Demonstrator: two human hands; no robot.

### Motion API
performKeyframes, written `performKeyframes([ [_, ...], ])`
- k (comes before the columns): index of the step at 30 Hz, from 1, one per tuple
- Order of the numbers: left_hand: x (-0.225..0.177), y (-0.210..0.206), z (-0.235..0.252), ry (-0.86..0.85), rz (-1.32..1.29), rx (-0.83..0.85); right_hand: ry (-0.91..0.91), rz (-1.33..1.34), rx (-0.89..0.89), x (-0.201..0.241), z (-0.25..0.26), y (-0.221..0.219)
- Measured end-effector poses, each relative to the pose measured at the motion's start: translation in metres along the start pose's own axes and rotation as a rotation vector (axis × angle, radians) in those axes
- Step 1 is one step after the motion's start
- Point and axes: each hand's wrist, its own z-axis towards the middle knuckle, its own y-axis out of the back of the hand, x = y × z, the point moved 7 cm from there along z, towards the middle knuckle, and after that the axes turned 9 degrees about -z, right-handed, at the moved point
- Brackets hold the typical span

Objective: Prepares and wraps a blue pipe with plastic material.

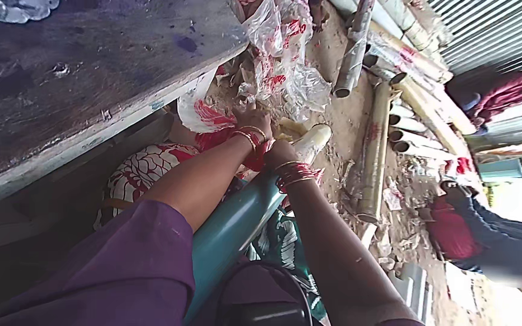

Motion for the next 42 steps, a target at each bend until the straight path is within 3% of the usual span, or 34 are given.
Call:
performKeyframes([
  [5,-0.012,0.006,-0.011,-0.123,-0.002,-0.050,0.009,-0.064,-0.036,0.008,-0.004,-0.002],
  [19,0.011,0.007,0.010,0.020,-0.041,-0.025,0.129,-0.285,0.032,0.029,-0.004,-0.011],
  [22,0.020,0.046,0.012,0.039,-0.267,-0.221,0.175,-0.306,0.100,0.035,0.004,-0.019],
  [24,0.036,0.086,0.011,0.021,-0.364,-0.371,0.136,-0.252,0.029,0.032,0.001,-0.004],
  [26,0.044,0.082,0.011,-0.056,-0.362,-0.384,0.076,-0.194,-0.063,-0.001,-0.001,0.026],
  [30,0.022,0.047,0.015,-0.154,-0.269,-0.342,0.005,0.149,-0.317,-0.112,0.004,0.064],
  [34,0.013,0.029,0.019,-0.213,-0.198,-0.336,-0.118,0.660,-0.375,-0.195,0.008,0.007],
  [38,0.014,0.021,0.011,-0.340,0.006,-0.410,-0.235,1.089,-0.262,-0.204,0.017,-0.078],
  [40,0.011,0.006,0.004,-0.377,0.088,-0.347,-0.242,1.309,-0.233,-0.191,0.021,-0.102],
  [42,0.009,-0.015,-0.003,-0.309,0.062,-0.186,-0.205,1.474,-0.176,-0.181,0.028,-0.115],
])
